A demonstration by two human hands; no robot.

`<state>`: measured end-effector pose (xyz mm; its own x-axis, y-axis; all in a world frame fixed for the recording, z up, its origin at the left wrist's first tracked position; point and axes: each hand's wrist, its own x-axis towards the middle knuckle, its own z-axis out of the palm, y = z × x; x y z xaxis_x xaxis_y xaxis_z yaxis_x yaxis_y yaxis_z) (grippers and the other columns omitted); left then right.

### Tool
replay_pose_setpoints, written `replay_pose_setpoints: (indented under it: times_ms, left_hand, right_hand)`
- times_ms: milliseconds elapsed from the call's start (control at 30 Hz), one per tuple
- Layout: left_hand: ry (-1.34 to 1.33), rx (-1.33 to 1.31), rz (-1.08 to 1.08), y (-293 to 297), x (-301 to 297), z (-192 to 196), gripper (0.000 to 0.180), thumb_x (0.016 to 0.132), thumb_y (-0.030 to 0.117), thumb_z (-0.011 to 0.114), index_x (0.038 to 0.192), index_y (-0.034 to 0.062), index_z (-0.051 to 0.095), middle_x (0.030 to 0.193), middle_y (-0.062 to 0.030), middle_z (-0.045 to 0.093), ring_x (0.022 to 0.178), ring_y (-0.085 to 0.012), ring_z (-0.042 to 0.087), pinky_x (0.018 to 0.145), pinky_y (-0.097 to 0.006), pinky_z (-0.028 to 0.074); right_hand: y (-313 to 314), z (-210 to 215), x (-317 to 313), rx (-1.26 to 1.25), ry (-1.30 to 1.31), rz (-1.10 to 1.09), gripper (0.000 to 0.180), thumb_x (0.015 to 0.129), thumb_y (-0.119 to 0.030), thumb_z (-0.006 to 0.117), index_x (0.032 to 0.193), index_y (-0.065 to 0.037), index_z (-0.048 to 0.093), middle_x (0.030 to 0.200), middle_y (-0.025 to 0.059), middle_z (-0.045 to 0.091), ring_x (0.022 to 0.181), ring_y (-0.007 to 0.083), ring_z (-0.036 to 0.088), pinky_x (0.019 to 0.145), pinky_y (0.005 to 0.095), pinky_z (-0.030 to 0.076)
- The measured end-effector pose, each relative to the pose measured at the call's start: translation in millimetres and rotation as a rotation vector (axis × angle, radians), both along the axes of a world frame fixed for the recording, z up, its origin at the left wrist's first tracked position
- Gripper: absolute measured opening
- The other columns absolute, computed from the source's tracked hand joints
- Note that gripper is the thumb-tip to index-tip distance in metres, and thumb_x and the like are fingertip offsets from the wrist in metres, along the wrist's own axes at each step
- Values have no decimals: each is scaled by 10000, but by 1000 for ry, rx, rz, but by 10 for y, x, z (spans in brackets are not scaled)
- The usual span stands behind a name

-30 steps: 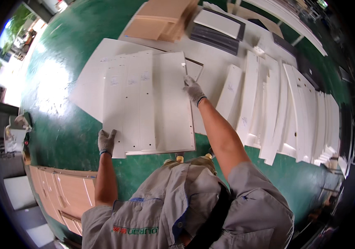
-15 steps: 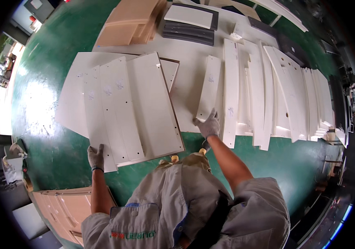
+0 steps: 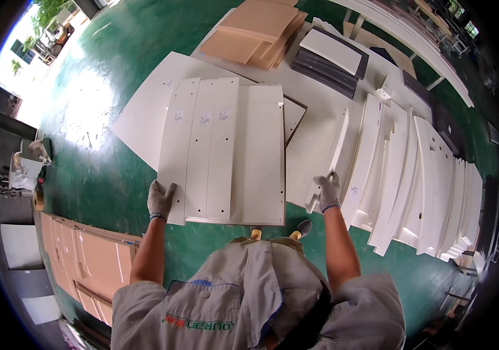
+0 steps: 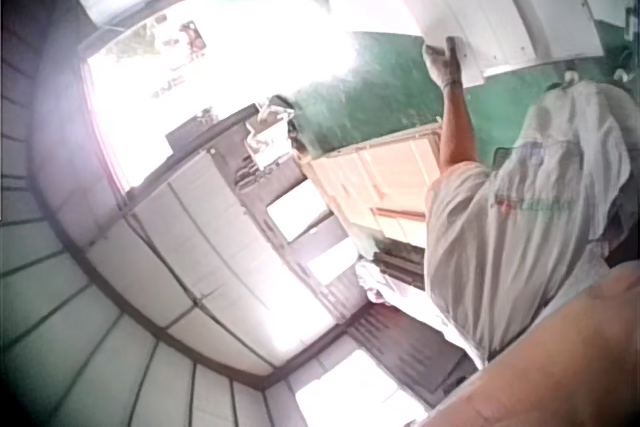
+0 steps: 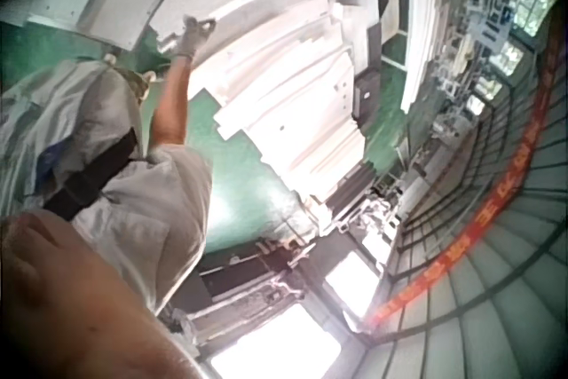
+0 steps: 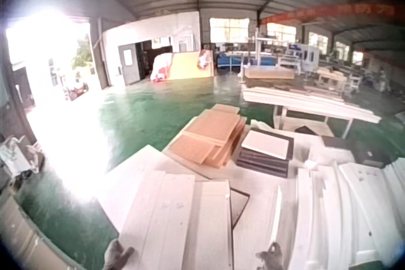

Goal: The person stacks white rectangular panels on a table, aligns them, and secures the stack with a white strap. They then carry the strapped stack to a pallet and place it on top of other materials. The person repeats this process by gathering more panels from a nearby table, stacking them, and securing them with a strap.

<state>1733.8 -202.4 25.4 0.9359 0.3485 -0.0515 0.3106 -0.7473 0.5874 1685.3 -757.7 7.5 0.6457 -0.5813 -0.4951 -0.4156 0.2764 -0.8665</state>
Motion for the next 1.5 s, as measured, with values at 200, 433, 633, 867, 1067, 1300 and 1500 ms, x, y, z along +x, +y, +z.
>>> replay_pose_setpoints:
  times_ms: [200,433,633,867,1067,1300,1500]
  left_hand:
    - [45,102,20,-110,38,94,716,841,593,751,1276,39,623,1202,-210,685,1104,-387,674,931,-483,539]
    - [-19,152,4,-57,59,27,669,840,588,745,1224,51,635,1187,-220,681,1116,-395,659,931,-491,531]
    - [-64,180,2,-55,-14,20,699,850,570,740,1263,20,616,1211,-233,671,1137,-419,643,950,-499,520]
    - [-17,196,13,-86,18,-18,816,831,581,757,1384,10,569,1290,-234,660,1209,-408,628,999,-485,513]
    - [-4,184,45,15,16,-69,819,815,519,802,1411,16,551,1365,-254,607,1293,-406,572,1064,-482,474]
    - [-431,229,-228,-1899,375,656,740,833,208,804,1454,-27,477,1571,-268,405,1439,-449,413,1179,-536,368]
    - [-347,39,-871,-4779,600,549,734,800,281,826,1425,34,533,1554,-266,410,1442,-475,380,1184,-561,345]
  right_hand:
    - [786,332,-150,-127,-130,256,975,714,-32,843,1550,2,344,1121,80,597,947,188,615,817,322,561]
    - [1502,603,13,-540,-70,511,1057,681,-214,870,1547,49,323,1447,301,521,1334,413,541,1137,430,453]
    - [1316,700,-124,-600,36,511,1073,677,-276,869,1543,50,326,1423,297,532,1330,417,536,1128,437,457]
    - [378,252,-333,-552,193,292,1055,685,-264,895,1531,37,341,1396,281,549,1313,400,546,1121,430,458]
    - [-79,128,-236,-731,614,398,1201,721,-448,855,1626,-11,197,1524,254,435,1410,381,449,1142,409,417]
    - [-905,-488,83,-1019,526,523,952,887,-623,631,1612,-74,350,1703,227,193,1572,426,153,1272,574,93]
    - [-2068,-935,-54,-1190,472,545,630,916,-304,610,1528,-193,509,1688,210,228,1572,455,153,1227,715,83]
